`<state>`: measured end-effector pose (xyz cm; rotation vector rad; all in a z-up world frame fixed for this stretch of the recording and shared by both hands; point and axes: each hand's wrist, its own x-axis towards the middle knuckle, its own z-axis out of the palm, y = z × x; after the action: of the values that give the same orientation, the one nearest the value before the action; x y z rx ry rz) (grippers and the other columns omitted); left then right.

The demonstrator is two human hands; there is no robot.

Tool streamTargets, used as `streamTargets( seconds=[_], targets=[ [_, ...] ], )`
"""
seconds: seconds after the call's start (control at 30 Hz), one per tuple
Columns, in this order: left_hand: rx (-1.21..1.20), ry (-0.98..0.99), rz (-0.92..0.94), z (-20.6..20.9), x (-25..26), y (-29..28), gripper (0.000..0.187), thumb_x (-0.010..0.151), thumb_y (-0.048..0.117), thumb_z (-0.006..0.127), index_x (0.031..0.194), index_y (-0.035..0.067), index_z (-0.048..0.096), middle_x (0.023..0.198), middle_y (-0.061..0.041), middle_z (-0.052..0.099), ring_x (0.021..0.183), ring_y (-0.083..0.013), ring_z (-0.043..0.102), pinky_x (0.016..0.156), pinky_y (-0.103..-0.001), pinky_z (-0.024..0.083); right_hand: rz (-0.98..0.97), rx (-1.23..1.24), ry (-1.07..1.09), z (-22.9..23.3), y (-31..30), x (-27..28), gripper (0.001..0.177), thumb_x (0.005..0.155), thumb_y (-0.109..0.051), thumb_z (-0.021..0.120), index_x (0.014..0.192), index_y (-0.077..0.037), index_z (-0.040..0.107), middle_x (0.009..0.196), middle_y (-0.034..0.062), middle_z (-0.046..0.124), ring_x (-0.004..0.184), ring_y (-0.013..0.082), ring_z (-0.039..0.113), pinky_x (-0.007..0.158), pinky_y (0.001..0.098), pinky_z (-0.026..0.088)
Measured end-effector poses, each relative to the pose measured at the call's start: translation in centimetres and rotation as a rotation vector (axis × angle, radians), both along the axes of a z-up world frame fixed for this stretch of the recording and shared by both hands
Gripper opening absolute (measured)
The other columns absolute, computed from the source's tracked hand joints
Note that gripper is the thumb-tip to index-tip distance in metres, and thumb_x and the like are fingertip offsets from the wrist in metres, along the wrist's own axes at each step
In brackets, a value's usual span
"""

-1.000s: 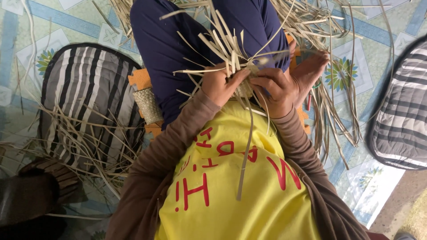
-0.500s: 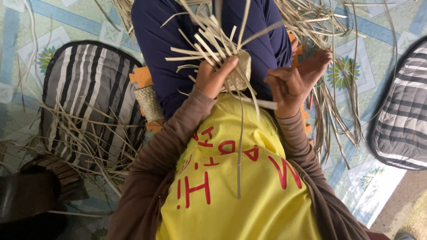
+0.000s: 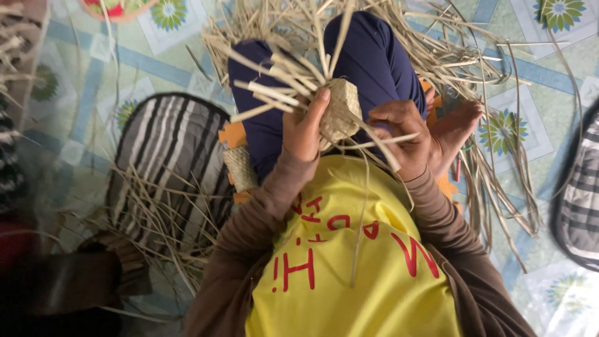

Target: Weaving thin strips of natural fiber together to form a small basket or pouch.

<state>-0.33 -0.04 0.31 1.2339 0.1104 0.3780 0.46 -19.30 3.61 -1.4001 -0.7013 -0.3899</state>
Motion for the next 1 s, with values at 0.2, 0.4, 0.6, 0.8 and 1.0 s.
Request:
streamTargets(
  seconds=[0.2,0.4,0.6,0.8,1.0],
  targets=[
    [-0.012,0.037,0.108,7.6,-2.5,-2.6,0.04,0.098,0.026,0.077,0.123,-0.005,0.068,0.111,-0.016,0.07,0.103,-0.0169,0.06,0.088,-0.044,0.053,0.067,0.038,0.046,1.1,1.5,-0.1,0.032,0.088,0.001,0.082,0.115,0.014,0.069,0.109,0.0261,0.065,0.105,0.0349,0.067,0.091,0.0444,0.055],
    [0.003,0.018,0.159,4.1,-1.8,-2.6,0.035,0.096,0.024,0.078,0.121,0.0,0.072,0.111,-0.019,0.074,0.102,-0.024,0.071,0.092,-0.043,0.058,0.101,0.123,0.125,1.0,1.4,-0.5,0.027,0.091,0.004,0.077,0.113,0.016,0.07,0.106,0.0277,0.067,0.1,0.0311,0.068,0.087,0.0415,0.055],
    [-0.032,0.024,0.142,1.4,-1.1,-2.3,0.039,0.097,0.023,0.078,0.125,-0.003,0.07,0.118,-0.023,0.073,0.111,-0.0297,0.068,0.094,-0.048,0.057,0.081,0.109,0.165,1.7,1.2,-0.7,0.021,0.095,0.005,0.072,0.114,0.015,0.071,0.107,0.0285,0.068,0.104,0.0345,0.069,0.087,0.0436,0.057],
    [-0.155,0.119,0.125,3.0,-0.2,-3.0,0.046,0.095,0.028,0.081,0.126,-0.004,0.07,0.117,-0.025,0.072,0.107,-0.0382,0.07,0.093,-0.051,0.059,0.056,0.177,0.158,1.4,1.5,-0.3,0.012,0.099,0.008,0.067,0.11,0.011,0.07,0.103,0.022,0.068,0.098,0.0276,0.068,0.087,0.0405,0.056],
    [-0.31,0.117,0.202,1.4,1.5,-3.3,0.041,0.094,0.021,0.08,0.125,-0.005,0.069,0.114,-0.022,0.072,0.102,-0.0267,0.071,0.087,-0.047,0.061,-0.029,0.193,0.099,-2.4,1.3,0.3,0.009,0.096,0.01,0.072,0.103,0.011,0.069,0.102,0.0213,0.065,0.098,0.0295,0.068,0.086,0.0421,0.056]
  ],
)
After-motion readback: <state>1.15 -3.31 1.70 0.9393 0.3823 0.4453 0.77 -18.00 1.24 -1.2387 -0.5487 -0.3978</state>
